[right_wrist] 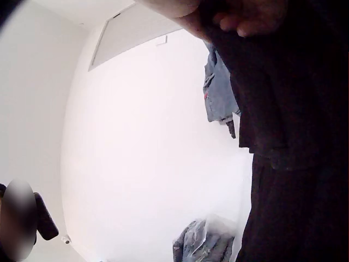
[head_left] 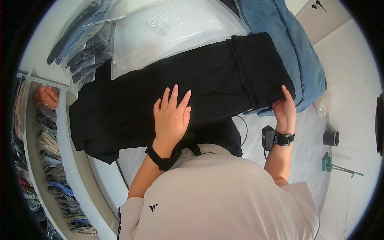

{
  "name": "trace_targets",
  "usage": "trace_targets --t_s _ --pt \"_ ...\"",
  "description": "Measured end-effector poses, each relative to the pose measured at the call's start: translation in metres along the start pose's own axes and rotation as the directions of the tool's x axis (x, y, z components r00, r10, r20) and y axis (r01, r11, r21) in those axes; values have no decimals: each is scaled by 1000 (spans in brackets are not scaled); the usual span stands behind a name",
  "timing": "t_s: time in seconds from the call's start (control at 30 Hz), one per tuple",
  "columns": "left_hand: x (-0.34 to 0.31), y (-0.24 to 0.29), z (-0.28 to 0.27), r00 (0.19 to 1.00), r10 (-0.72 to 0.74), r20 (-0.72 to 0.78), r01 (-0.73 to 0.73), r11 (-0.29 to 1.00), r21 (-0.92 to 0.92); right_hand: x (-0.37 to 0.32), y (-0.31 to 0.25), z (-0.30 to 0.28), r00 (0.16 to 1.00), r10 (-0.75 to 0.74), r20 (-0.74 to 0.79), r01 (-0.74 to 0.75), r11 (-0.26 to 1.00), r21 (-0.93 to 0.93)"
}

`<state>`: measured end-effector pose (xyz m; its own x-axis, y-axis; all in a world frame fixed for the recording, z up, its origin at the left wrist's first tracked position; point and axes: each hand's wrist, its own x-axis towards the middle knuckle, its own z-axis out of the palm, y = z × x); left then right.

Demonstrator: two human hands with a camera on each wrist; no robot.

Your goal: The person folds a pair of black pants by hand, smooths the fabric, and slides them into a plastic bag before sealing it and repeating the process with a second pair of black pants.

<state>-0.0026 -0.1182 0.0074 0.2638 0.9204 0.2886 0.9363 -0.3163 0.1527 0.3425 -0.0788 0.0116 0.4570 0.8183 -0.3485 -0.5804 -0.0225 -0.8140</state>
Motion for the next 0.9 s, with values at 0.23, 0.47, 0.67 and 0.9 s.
trace_targets --t_s 0.23,0.47,0.67,0.9 --pt "1 0 1 1000 -11 24 10 999 30 17 8 -30 925 -283 -254 255 957 -139" --pt "3 -8 -10 998 41 44 -41 999 4 19 -9 -31 947 -286 -145 233 925 -299" --pt "64 -15 -112 971 205 118 -190 973 -133 5 2 -20 904 -356 -238 247 887 -389" --pt "166 12 -108 852 501 153 -472 860 -192 -1 9 -35 869 -451 -207 341 846 -410"
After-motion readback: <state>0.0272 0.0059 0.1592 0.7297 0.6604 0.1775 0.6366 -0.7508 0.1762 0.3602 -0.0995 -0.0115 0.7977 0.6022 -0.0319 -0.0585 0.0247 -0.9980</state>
